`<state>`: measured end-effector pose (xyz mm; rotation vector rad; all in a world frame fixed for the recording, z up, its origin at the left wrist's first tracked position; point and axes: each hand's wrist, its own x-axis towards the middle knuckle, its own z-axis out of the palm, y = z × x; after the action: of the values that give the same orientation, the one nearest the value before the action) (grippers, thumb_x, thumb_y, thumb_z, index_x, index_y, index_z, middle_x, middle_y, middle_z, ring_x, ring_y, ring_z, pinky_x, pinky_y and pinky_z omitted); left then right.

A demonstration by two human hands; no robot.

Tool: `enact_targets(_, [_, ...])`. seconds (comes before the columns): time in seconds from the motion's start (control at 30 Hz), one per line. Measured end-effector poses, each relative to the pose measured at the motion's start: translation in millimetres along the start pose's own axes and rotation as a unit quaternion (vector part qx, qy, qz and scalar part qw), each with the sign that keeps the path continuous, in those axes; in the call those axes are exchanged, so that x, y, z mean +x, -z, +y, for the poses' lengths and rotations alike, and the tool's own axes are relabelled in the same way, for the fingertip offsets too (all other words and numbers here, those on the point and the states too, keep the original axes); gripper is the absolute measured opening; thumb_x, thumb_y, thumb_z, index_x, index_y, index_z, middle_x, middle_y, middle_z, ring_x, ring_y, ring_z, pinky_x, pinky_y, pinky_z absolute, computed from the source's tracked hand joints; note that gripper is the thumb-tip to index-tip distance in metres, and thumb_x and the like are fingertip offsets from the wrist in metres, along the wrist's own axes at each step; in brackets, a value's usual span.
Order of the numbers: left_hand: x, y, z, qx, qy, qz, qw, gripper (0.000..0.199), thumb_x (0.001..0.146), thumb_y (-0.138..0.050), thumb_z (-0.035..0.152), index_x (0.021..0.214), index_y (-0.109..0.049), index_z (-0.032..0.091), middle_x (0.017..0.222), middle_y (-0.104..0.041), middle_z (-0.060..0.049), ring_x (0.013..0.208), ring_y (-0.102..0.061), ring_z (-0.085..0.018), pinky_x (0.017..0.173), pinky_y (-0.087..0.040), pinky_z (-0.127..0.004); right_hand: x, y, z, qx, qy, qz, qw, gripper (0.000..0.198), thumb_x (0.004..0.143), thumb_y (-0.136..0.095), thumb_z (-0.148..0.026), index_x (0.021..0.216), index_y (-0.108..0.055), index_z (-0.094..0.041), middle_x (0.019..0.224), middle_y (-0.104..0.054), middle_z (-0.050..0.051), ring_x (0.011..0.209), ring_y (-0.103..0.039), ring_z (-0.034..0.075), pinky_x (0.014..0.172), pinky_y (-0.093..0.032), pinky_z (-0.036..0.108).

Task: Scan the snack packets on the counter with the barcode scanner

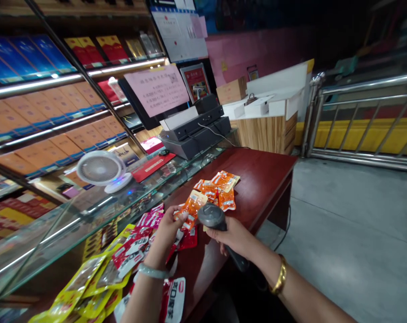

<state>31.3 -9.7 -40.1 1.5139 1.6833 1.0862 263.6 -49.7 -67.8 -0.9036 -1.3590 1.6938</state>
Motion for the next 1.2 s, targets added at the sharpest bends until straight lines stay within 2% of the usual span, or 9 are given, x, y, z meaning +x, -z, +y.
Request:
enact_targets(0.23, [43.0, -62.3, 33.4, -0.153, -0.006, -0.066, 0.986, 0.048, 0.072, -0.074, 0.044, 0.107, -0.059, 0.015, 0.076, -0.067, -0.004, 0.066, -0.064, -0.015, 0.069, -0.051, -0.029, -6.1, 10.9, 7.4, 0.005, -0.02, 0.022, 1.0, 0.045, 0.075, -0.071, -0.06, 0.084, -0.055, -0.019, 0.05, -0.055, -0.005, 0.038, -0.053, 0.011, 0.037, -0.039, 0.02])
enact_targets(0.33, [50.4, -56.6, 37.6, -0.082, -0.041, -0.052, 0.994, 0.048, 0.072, -0.075, 0.036, 0.112, -0.059, 0.015, 0.088, -0.07, -0.008, 0.08, -0.067, -0.017, 0.079, -0.051, -0.032, -12.2, 11.9, 4.4, -0.012, -0.032, 0.019, 0.999, 0.045, 0.075, -0.07, -0.059, 0.084, -0.054, -0.019, 0.046, -0.055, -0.005, 0.037, -0.053, 0.012, 0.038, -0.04, 0.021])
enact_targets(0.43, [40.3, -24.0, 31.3, 0.088, -0.075, -0.054, 0.992, 0.035, 0.077, -0.067, 0.031, 0.109, -0.062, 0.018, 0.099, -0.07, -0.008, 0.09, -0.065, -0.019, 0.085, -0.049, -0.033, -18.1, 12.7, 1.4, -0.027, -0.042, 0.017, 0.999, 0.044, 0.074, -0.072, -0.058, 0.084, -0.055, -0.018, 0.045, -0.054, -0.006, 0.038, -0.053, 0.012, 0.04, -0.041, 0.021])
enact_targets(0.5, [26.3, 0.7, 26.9, 0.242, -0.077, -0.122, 0.96, 0.029, 0.077, -0.066, 0.034, 0.103, -0.066, 0.021, 0.1, -0.07, -0.007, 0.093, -0.065, -0.021, 0.087, -0.047, -0.035, -19.3, 12.5, 2.8, -0.029, -0.044, 0.007, 0.999, 0.043, 0.075, -0.071, -0.057, 0.082, -0.054, -0.018, 0.046, -0.055, -0.005, 0.039, -0.054, 0.012, 0.04, -0.041, 0.021])
enact_targets(0.57, [11.0, 18.1, 24.2, 0.394, -0.07, -0.187, 0.897, 0.036, 0.07, -0.073, 0.04, 0.101, -0.068, 0.024, 0.106, -0.069, -0.007, 0.101, -0.062, -0.027, 0.09, -0.044, -0.041, -18.3, 10.8, 6.6, -0.032, -0.041, -0.004, 0.999, 0.041, 0.077, -0.069, -0.056, 0.079, -0.054, -0.018, 0.047, -0.056, -0.004, 0.04, -0.054, 0.012, 0.041, -0.041, 0.021])
enact_targets(0.63, [-2.0, 24.8, 21.8, 0.498, -0.064, -0.208, 0.839, 0.053, 0.059, -0.08, 0.045, 0.107, -0.067, 0.026, 0.117, -0.065, -0.01, 0.113, -0.056, -0.034, 0.094, -0.041, -0.047, -16.4, 7.3, 10.4, -0.039, -0.039, -0.013, 0.998, 0.04, 0.079, -0.068, -0.055, 0.077, -0.053, -0.018, 0.047, -0.056, -0.004, 0.04, -0.054, 0.012, 0.041, -0.04, 0.021])
enact_targets(0.7, [-10.4, 23.3, 18.3, 0.544, -0.063, -0.2, 0.812, 0.06, 0.057, -0.081, 0.049, 0.11, -0.065, 0.025, 0.124, -0.061, -0.012, 0.119, -0.05, -0.037, 0.095, -0.038, -0.05, -15.0, 3.2, 12.4, -0.053, -0.043, -0.019, 0.997, 0.039, 0.079, -0.068, -0.055, 0.08, -0.055, -0.018, 0.047, -0.056, -0.004, 0.04, -0.054, 0.012, 0.041, -0.04, 0.021])
enact_targets(1.03, [-13.8, 18.8, -13.8, 0.488, -0.107, -0.016, 0.866, 0.051, 0.08, -0.06, 0.056, 0.112, -0.055, 0.017, 0.089, -0.069, -0.011, 0.09, -0.065, -0.028, 0.087, -0.039, -0.037, -12.3, -9.7, 6.0, -0.097, -0.057, -0.021, 0.993, 0.041, 0.079, -0.067, -0.055, 0.088, -0.056, -0.017, 0.046, -0.057, -0.004, 0.041, -0.053, 0.012, 0.043, -0.04, 0.022])
enact_targets(1.2, [-15.8, 19.9, -17.0, 0.456, -0.104, -0.017, 0.883, 0.05, 0.078, -0.067, 0.05, 0.116, -0.055, 0.021, 0.094, -0.071, -0.009, 0.094, -0.065, -0.027, 0.09, -0.037, -0.037, 2.6, -24.1, -3.4, -0.09, -0.051, -0.037, 0.994, 0.041, 0.077, -0.07, -0.055, 0.083, -0.054, -0.017, 0.046, -0.055, -0.005, 0.04, -0.053, 0.012, 0.042, -0.04, 0.022])
